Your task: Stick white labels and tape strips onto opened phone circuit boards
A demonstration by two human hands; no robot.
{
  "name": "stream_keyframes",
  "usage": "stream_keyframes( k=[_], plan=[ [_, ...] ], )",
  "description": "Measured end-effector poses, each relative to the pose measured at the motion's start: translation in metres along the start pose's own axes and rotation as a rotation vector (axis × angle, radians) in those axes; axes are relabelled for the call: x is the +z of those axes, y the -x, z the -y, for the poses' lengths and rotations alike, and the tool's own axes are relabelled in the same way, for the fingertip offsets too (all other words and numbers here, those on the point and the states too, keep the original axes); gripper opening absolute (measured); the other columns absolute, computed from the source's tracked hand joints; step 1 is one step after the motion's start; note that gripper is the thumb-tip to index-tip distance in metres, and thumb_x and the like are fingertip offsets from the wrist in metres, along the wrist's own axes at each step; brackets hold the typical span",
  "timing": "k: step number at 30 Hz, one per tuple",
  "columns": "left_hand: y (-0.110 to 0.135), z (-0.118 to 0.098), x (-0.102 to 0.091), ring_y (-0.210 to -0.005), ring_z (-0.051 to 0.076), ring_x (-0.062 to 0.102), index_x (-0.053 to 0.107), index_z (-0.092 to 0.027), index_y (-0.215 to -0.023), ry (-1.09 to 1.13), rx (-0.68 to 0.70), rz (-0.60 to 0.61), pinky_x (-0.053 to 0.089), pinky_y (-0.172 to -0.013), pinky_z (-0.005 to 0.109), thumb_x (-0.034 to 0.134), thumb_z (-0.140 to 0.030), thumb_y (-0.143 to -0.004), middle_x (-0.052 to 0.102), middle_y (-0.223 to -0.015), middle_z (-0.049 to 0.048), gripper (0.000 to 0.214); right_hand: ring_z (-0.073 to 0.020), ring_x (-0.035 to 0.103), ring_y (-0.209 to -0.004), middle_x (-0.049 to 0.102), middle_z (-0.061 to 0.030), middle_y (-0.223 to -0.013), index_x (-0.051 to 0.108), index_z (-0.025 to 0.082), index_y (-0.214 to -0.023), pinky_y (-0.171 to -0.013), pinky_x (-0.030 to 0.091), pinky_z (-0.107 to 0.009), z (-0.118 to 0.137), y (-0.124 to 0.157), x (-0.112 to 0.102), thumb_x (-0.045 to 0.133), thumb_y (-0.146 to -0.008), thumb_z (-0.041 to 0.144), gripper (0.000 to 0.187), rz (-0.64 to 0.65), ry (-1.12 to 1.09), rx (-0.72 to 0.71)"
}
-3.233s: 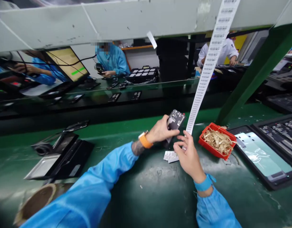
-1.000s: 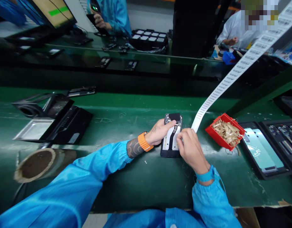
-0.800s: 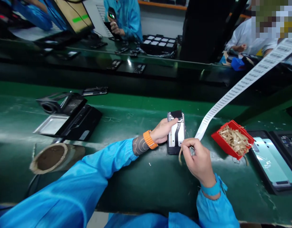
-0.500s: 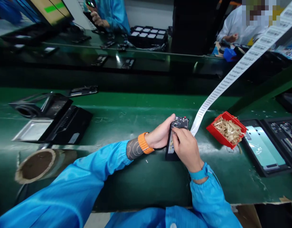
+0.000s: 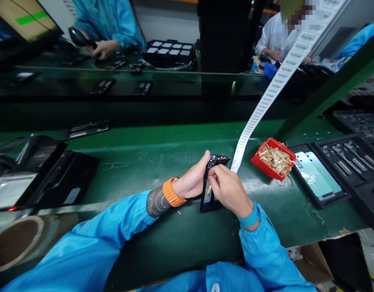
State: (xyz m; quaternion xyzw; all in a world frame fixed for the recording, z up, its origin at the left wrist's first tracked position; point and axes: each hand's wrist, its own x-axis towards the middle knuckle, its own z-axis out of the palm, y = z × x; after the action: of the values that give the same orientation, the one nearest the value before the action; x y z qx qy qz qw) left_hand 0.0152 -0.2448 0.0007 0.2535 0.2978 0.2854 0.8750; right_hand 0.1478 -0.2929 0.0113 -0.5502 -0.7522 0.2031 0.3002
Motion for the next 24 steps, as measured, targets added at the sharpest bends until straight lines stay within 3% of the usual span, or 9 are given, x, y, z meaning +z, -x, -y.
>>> stream_keyframes(
  k=[5, 9, 11, 12, 14, 15, 19, 24],
  plan=[
    [0.002, 0.0, 0.011, -0.088, 0.022, 0.069, 0.067, -0.014, -0.092, -0.092, 0.064, -0.158, 0.054, -0.084, 0.033, 0.068, -0.079, -0.074, 0.072, -0.086, 0.0076, 0.068, -0.0173, 0.056, -0.068, 0.061, -0.0013, -0.078, 0.056, 0.023, -0.086, -0.063, 0.04, -0.029, 0.01, 0.005, -0.001, 0.05, -0.096, 0.017, 0.013, 0.02, 0.118, 0.033],
    [-0.009, -0.023, 0.013, -0.073, 0.019, 0.069, 0.067, -0.016, -0.098, -0.069, 0.069, -0.18, 0.057, -0.074, 0.032, 0.055, -0.081, -0.082, 0.07, -0.082, 0.0065, 0.068, -0.0154, 0.057, -0.067, 0.061, 0.0007, -0.076, 0.054, 0.023, -0.082, -0.063, 0.042, -0.027, 0.006, 0.014, -0.03, 0.049, -0.097, 0.02, 0.016, 0.075, -0.054, -0.029],
    [-0.021, -0.043, 0.011, -0.067, 0.019, 0.068, 0.068, -0.016, -0.098, -0.057, 0.032, -0.125, 0.059, -0.07, 0.035, 0.046, -0.083, -0.086, 0.071, -0.081, 0.0073, 0.072, -0.0152, 0.059, -0.066, 0.062, 0.0011, -0.075, 0.055, 0.024, -0.083, -0.063, 0.044, -0.027, -0.016, 0.016, -0.057, 0.05, -0.098, 0.026, 0.016, -0.067, -0.118, 0.043],
    [-0.028, -0.053, 0.011, -0.066, 0.02, 0.069, 0.069, -0.016, -0.098, -0.059, 0.02, -0.088, 0.059, -0.069, 0.037, 0.042, -0.082, -0.088, 0.071, -0.082, 0.0081, 0.072, -0.0162, 0.06, -0.067, 0.063, 0.0007, -0.074, 0.057, 0.024, -0.085, -0.064, 0.044, -0.028, -0.033, 0.016, -0.071, 0.05, -0.098, 0.029, 0.015, -0.208, -0.087, 0.132],
    [-0.046, -0.071, 0.011, -0.065, 0.021, 0.069, 0.07, -0.013, -0.098, -0.095, 0.006, -0.009, 0.06, -0.068, 0.038, 0.04, -0.078, -0.092, 0.072, -0.081, 0.01, 0.072, -0.0183, 0.059, -0.066, 0.063, -0.0013, -0.073, 0.058, 0.022, -0.086, -0.064, 0.043, -0.03, -0.074, 0.014, -0.096, 0.053, -0.094, 0.032, 0.013, -0.523, 0.087, 0.291],
    [-0.056, -0.077, 0.011, -0.064, 0.021, 0.069, 0.071, -0.012, -0.099, -0.125, -0.01, 0.027, 0.06, -0.067, 0.037, 0.039, -0.075, -0.094, 0.071, -0.079, 0.0105, 0.071, -0.0193, 0.058, -0.066, 0.063, -0.0024, -0.073, 0.058, 0.022, -0.083, -0.066, 0.042, -0.032, -0.097, 0.012, -0.105, 0.055, -0.09, 0.031, 0.012, -0.604, 0.195, 0.349],
    [-0.1, -0.081, 0.01, -0.06, 0.022, 0.069, 0.071, -0.009, -0.102, -0.215, -0.221, 0.156, 0.06, -0.062, 0.038, 0.039, -0.073, -0.095, 0.07, -0.07, 0.012, 0.072, -0.022, 0.055, -0.069, 0.06, -0.0047, -0.07, 0.06, 0.021, -0.077, -0.068, 0.04, -0.035, -0.163, 0.002, -0.112, 0.052, -0.086, 0.031, 0.016, -0.567, 0.42, 0.414],
    [-0.131, -0.07, 0.008, -0.059, 0.023, 0.069, 0.07, -0.007, -0.104, -0.209, -0.383, 0.286, 0.06, -0.062, 0.04, 0.037, -0.075, -0.094, 0.071, -0.07, 0.0141, 0.076, -0.0252, 0.053, -0.076, 0.056, -0.0069, -0.072, 0.061, 0.022, -0.068, -0.072, 0.04, -0.038, -0.176, 0.003, -0.102, 0.054, -0.085, 0.038, 0.025, -0.53, 0.475, 0.413]
  ],
)
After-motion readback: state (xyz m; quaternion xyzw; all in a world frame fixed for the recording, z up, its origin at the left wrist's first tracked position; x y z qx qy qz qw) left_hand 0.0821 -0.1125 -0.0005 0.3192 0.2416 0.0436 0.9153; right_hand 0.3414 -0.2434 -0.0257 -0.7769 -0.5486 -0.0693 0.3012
